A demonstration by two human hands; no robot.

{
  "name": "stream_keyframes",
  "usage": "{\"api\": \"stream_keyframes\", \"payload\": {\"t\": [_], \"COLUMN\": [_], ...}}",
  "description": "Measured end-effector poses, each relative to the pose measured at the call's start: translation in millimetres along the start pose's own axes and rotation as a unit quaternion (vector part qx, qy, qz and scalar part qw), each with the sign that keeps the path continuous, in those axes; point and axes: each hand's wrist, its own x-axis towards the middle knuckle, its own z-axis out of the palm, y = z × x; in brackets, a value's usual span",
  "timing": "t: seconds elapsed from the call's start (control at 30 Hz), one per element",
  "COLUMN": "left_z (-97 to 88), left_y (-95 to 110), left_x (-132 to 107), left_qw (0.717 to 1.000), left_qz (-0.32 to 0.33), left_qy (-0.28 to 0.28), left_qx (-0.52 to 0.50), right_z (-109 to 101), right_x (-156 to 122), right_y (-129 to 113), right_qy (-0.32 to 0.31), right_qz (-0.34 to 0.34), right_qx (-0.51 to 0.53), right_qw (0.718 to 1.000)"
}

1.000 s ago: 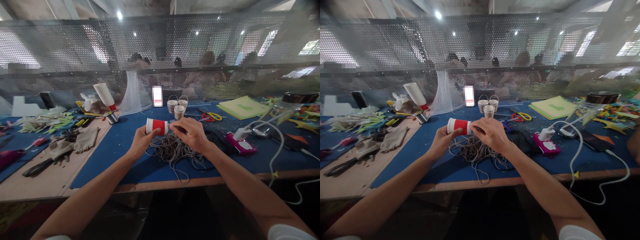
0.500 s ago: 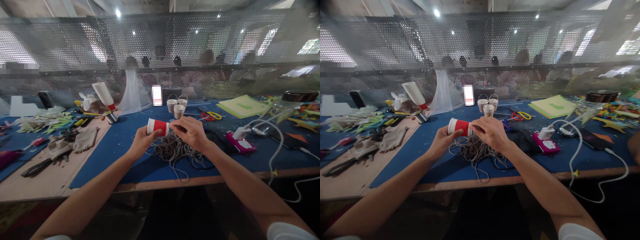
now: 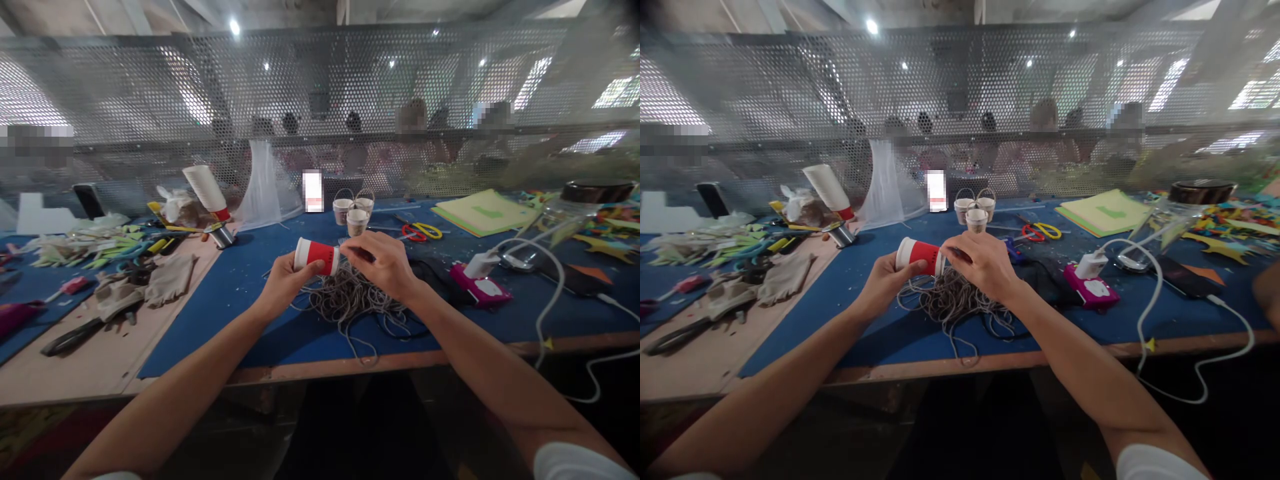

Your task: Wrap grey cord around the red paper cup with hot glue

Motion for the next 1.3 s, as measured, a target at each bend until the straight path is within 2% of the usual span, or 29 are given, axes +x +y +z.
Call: {"api": "stream_keyframes", "payload": {"t": [0.4,0.53,0.8,1.03,1.3], "left_z": [-0.6,-2.0,0.6,-1.6,-2.0], "left_y": [-2.5,-5.3,2.0,-3.3,-3.5], "left_x": [-0.9,-0.7,-2.0,-1.3,-1.0], "left_qw": [0.999,0.999,0.999,0.998,0.997], "left_qz": [-0.018,-0.016,-0.022,-0.026,-0.037], "left_qy": [-0.014,-0.023,-0.019,-0.026,-0.038], "left_qx": [-0.024,-0.024,-0.045,-0.052,-0.062], "right_z": [3.6,4.8,4.7,6.3,8.6], "right_x": [-1.5,-1.5,-1.5,-0.8,-1.5], "right_y": [4.7,5.7,6.3,7.1,7.4], "right_qy": [-0.012,-0.007,-0.007,0.006,0.007], "right_qz": [0.042,0.041,0.042,0.041,0.069], "right_qx": [0.020,0.019,0.020,0.020,0.067], "right_qw": [0.999,0.999,0.999,0.999,0.995]}}
